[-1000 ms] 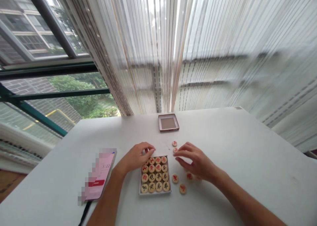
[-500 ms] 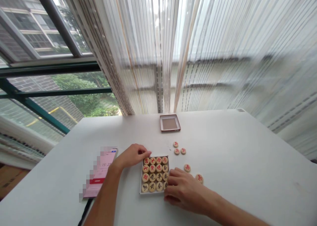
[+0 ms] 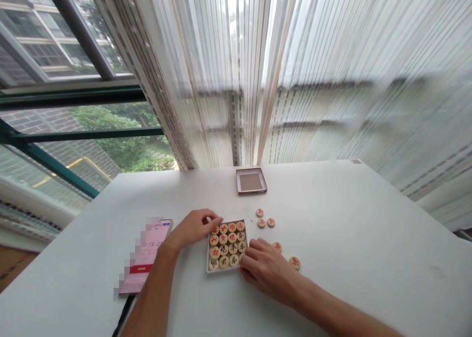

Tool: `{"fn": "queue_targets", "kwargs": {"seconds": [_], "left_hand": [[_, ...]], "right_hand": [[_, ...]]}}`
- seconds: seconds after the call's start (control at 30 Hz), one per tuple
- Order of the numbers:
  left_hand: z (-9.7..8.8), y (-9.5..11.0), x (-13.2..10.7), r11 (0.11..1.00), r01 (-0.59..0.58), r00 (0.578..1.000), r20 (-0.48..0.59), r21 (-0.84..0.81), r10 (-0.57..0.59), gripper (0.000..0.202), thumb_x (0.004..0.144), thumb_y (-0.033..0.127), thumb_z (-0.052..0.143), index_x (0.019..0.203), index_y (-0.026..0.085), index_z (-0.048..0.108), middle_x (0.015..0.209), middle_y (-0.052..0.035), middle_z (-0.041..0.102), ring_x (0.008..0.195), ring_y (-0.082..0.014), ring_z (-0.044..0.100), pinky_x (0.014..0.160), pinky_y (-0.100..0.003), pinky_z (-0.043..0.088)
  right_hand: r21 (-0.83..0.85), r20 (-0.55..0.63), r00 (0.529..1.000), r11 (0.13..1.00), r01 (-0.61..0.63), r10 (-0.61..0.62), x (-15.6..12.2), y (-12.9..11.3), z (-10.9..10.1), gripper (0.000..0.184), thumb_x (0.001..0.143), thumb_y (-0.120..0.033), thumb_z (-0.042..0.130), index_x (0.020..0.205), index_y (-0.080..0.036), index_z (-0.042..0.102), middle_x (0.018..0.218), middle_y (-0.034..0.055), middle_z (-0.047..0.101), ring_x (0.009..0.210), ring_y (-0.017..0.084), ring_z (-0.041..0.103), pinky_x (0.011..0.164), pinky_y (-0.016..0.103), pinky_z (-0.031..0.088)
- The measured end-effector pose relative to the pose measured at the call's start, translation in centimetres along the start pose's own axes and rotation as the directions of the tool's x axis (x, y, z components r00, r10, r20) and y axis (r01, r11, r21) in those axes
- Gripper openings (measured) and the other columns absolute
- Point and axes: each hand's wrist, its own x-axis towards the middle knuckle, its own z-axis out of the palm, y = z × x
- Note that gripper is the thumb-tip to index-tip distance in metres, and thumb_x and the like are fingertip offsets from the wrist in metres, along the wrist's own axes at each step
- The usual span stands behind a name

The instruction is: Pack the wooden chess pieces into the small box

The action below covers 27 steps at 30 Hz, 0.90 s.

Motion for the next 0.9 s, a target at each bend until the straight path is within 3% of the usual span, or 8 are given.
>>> {"fn": "queue_targets", "kwargs": {"seconds": [0.1,0.27,0.43,0.7,0.77,0.9], "left_hand": [[0.1,-0.1,-0.2,0.998,-0.01,1.0,0.014,-0.068,0.011,0.04,0.082,0.055,0.065,0.104,0.021,0.071,0.103,-0.0046,0.071,0.077,-0.0185,0.063,0.069,-0.028,0.051],[0.2,-0.3,-0.5,0.991,0.001,0.999,0.054,-0.133,0.006,0.07,0.067,0.051,0.081,0.126,0.022,0.059,0.116,-0.0072,0.063,0.086,-0.0199,0.061,0.076,-0.031,0.054],[0.2,-0.2,-0.4,0.989,0.005,0.998,0.057,-0.151,0.004,0.066,0.07,0.047,0.079,0.128,0.022,0.057,0.115,-0.0068,0.062,0.085,-0.019,0.06,0.077,-0.031,0.054],[0.4,0.3,-0.2,0.995,-0.022,0.999,0.035,-0.097,0.026,0.054,0.079,0.049,0.069,0.124,0.022,0.06,0.111,-0.0069,0.062,0.084,-0.0192,0.06,0.076,-0.032,0.053],[0.6,0.3,-0.1,0.995,-0.016,0.999,0.032,-0.098,0.019,0.055,0.078,0.049,0.07,0.125,0.022,0.059,0.108,-0.0065,0.063,0.083,-0.019,0.06,0.075,-0.031,0.053],[0.9,0.2,0.0,0.992,-0.001,1.0,0.026,-0.124,0.005,0.061,0.074,0.045,0.074,0.129,0.022,0.057,0.103,-0.0055,0.063,0.082,-0.0186,0.06,0.074,-0.03,0.054]], "right_hand": [[-0.027,-0.03,0.998,0.998,-0.06,0.059,0.3,0.4,-0.1,0.015,0.09,-0.014,0.062,0.078,-0.019,0.055,0.08,0.0013,0.067,0.075,0.018,0.051,0.069,0.031,0.035],[-0.043,-0.078,0.986,0.988,-0.151,0.147,0.5,1.2,-0.3,0.015,0.091,-0.013,0.06,0.077,-0.019,0.056,0.079,0.0027,0.065,0.075,0.019,0.052,0.073,0.032,0.04],[0.044,-0.16,0.964,0.977,-0.208,0.213,0.3,2.1,-1.3,0.019,0.094,-0.023,0.061,0.075,-0.019,0.059,0.074,0.003,0.063,0.078,0.02,0.054,0.081,0.034,0.043],[0.134,-0.292,0.86,0.908,-0.396,0.418,-1.7,6.8,-5.3,0.016,0.097,-0.029,0.055,0.092,-0.02,0.067,0.072,0.0038,0.063,0.07,0.019,0.057,0.067,0.03,0.045],[0.176,-0.266,0.856,0.896,-0.409,0.443,-2.3,7.8,-6.2,0.017,0.097,-0.032,0.055,0.101,-0.021,0.068,0.075,0.0034,0.065,0.067,0.017,0.057,0.066,0.029,0.046],[0.286,-0.034,0.889,0.857,-0.428,0.456,-3.1,8.6,-7.5,0.026,0.095,-0.042,0.055,0.087,-0.021,0.069,0.071,0.0007,0.064,0.061,0.014,0.054,0.058,0.026,0.044]]}}
